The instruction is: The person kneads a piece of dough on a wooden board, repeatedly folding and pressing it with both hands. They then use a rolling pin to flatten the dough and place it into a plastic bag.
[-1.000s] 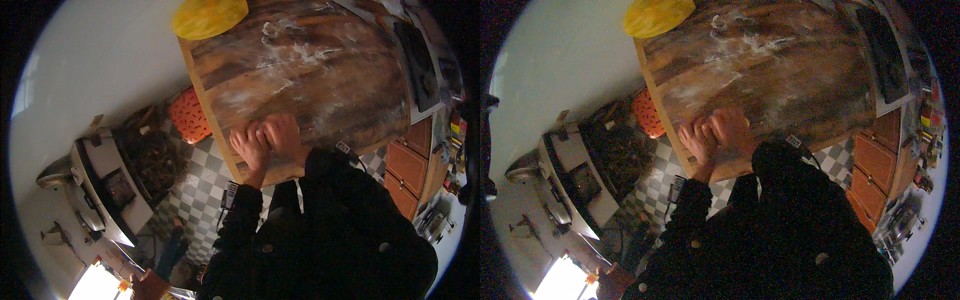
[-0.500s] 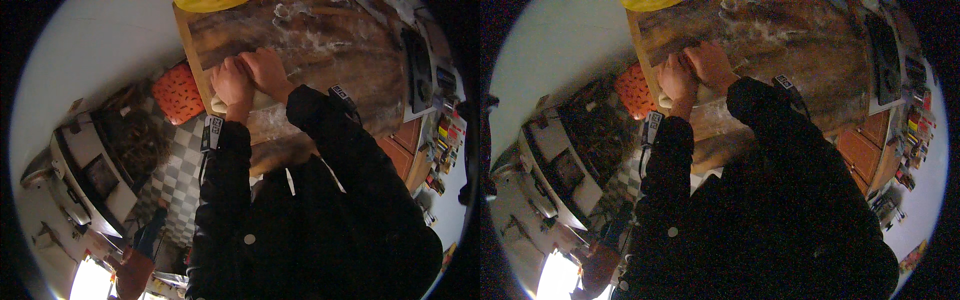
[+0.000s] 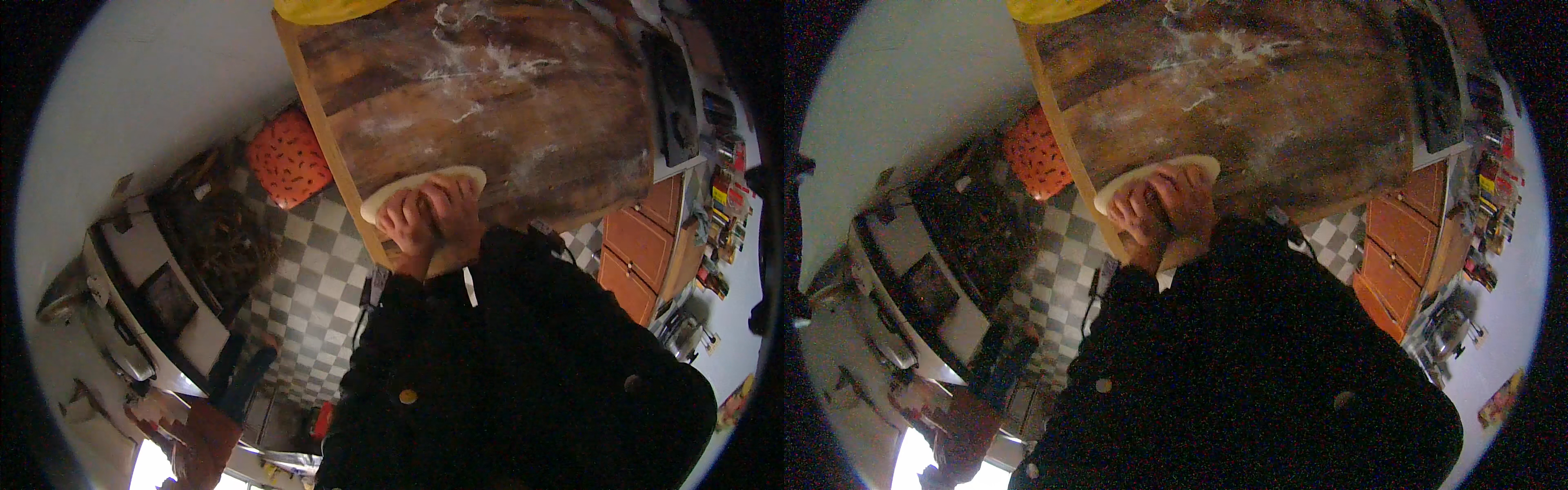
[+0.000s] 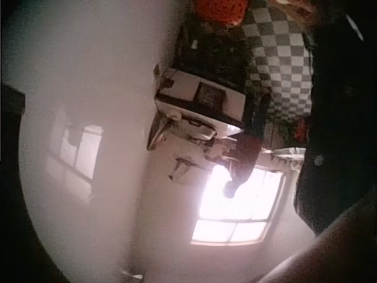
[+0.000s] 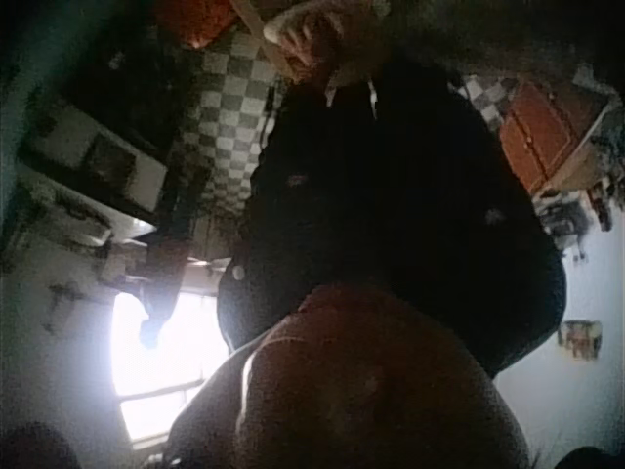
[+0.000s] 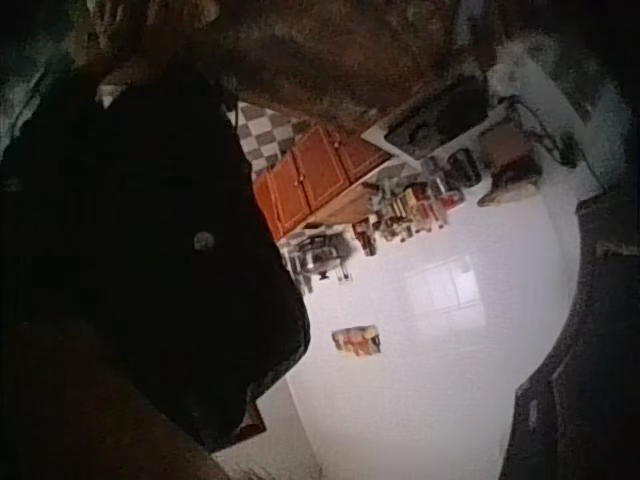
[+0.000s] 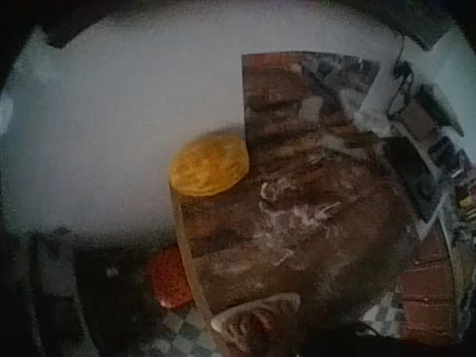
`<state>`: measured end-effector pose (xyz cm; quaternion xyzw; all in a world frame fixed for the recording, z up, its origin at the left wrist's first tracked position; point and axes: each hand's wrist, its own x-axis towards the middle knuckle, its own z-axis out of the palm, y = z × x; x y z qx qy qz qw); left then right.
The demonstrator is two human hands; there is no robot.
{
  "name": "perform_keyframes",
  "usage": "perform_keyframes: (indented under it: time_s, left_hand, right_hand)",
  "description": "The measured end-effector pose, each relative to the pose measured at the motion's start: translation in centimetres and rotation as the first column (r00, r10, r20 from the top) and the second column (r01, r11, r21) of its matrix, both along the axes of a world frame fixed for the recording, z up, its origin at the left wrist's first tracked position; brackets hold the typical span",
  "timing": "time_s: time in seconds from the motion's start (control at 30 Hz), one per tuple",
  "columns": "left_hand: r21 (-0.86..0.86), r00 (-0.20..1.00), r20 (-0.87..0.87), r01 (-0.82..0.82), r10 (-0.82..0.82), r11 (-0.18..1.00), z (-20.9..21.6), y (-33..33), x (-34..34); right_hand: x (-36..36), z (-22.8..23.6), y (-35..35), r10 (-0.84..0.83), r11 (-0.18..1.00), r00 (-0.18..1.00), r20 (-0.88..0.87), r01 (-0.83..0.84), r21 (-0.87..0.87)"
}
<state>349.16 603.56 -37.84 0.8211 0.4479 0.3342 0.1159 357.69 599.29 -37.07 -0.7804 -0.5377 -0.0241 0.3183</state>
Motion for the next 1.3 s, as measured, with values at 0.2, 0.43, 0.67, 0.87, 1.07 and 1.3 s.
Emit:
perform_keyframes:
  time_s: [0.2, 0.43, 0.67, 0.87, 1.07, 1.3]
  left_hand:
    - [-0.196, 0.962, -0.248, 0.068, -0.116, 0.978, 0.4, 8.5, 3.1]
    - [-0.129, 0.945, -0.316, 0.052, -0.090, 0.990, 0.6, 16.6, 8.3]
    - [-0.330, 0.999, -0.012, -0.046, 0.044, 0.943, 1.5, 13.8, 7.4]
    - [0.099, 0.999, -0.039, -0.014, 0.018, 0.995, 0.7, 3.1, 3.1]
    - [0.004, 0.969, -0.184, 0.169, -0.166, 0.986, -0.6, 9.7, 4.1]
    - [-0.084, 0.941, -0.306, 0.128, -0.148, 0.988, -0.2, 17.3, 9.0]
  right_hand:
    - [5.1, -0.6, 7.4, 0.117, 0.991, 0.991, -0.071, -0.121, -0.060]
    - [9.4, -0.5, 15.3, 0.120, 0.991, 0.993, 0.016, -0.119, -0.058]
    - [8.4, 1.3, 12.7, -0.047, 0.975, 0.934, -0.354, -0.034, -0.220]
    - [2.8, 1.1, 3.6, -0.069, 0.997, 0.993, -0.095, 0.067, -0.026]
    - [6.8, 0.1, 8.2, 0.081, 0.996, 0.995, -0.058, -0.083, -0.032]
    - [10.5, -0.3, 15.9, 0.055, 0.948, 0.985, -0.165, -0.103, -0.302]
